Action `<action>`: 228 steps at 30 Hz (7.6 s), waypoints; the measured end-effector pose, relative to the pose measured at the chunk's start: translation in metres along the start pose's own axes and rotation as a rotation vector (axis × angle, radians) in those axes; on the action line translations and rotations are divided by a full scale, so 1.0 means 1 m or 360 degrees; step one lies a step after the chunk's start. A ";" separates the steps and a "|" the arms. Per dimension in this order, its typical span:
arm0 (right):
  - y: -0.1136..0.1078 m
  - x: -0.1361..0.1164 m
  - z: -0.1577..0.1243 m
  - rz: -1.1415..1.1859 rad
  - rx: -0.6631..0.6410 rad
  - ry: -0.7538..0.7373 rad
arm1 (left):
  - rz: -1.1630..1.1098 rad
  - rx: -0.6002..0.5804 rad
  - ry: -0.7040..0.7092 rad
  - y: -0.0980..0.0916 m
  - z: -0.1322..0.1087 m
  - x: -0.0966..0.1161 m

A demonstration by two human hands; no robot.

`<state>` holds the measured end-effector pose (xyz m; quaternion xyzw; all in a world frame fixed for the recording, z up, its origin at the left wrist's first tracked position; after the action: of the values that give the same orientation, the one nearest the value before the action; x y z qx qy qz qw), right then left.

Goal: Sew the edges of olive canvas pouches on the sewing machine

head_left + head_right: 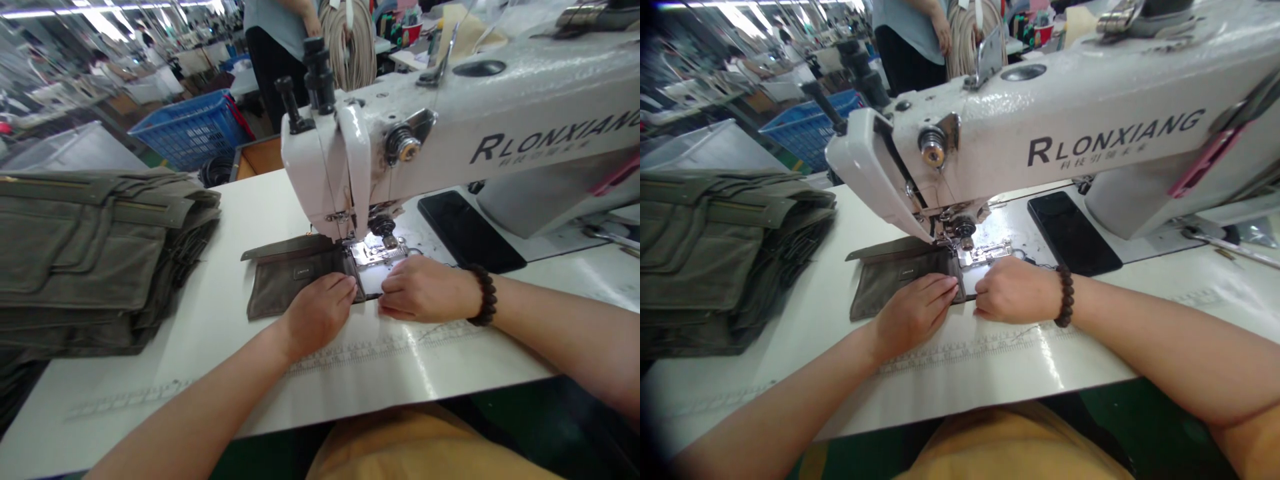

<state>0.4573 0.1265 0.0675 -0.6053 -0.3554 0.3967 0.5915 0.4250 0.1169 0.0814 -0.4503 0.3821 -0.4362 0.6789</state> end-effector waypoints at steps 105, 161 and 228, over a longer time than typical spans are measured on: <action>0.001 0.027 0.014 -0.0257 0.0194 0.0410 | -0.0166 -0.0460 -0.0418 0.021 0.019 -0.064; 0.020 0.034 0.013 -0.0054 -0.0160 0.0886 | -0.1146 -0.0162 -0.0905 0.013 -0.028 -0.057; 0.005 -0.096 -0.048 0.0093 0.0441 0.0291 | -0.0349 -0.0067 -0.0198 -0.023 -0.039 0.074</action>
<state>0.4589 0.0186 0.0673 -0.5617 -0.2242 0.4022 0.6873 0.4082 0.0317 0.0821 -0.5296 0.2968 -0.4710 0.6400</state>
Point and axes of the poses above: each hand's wrist, its own z-axis towards the middle knuckle, its own y-axis out of the palm, x = y × z, the point moved 10 cm from there along z, towards the middle knuckle, and after that the axes turned 5 degrees about -x, right-handed, at the moved point
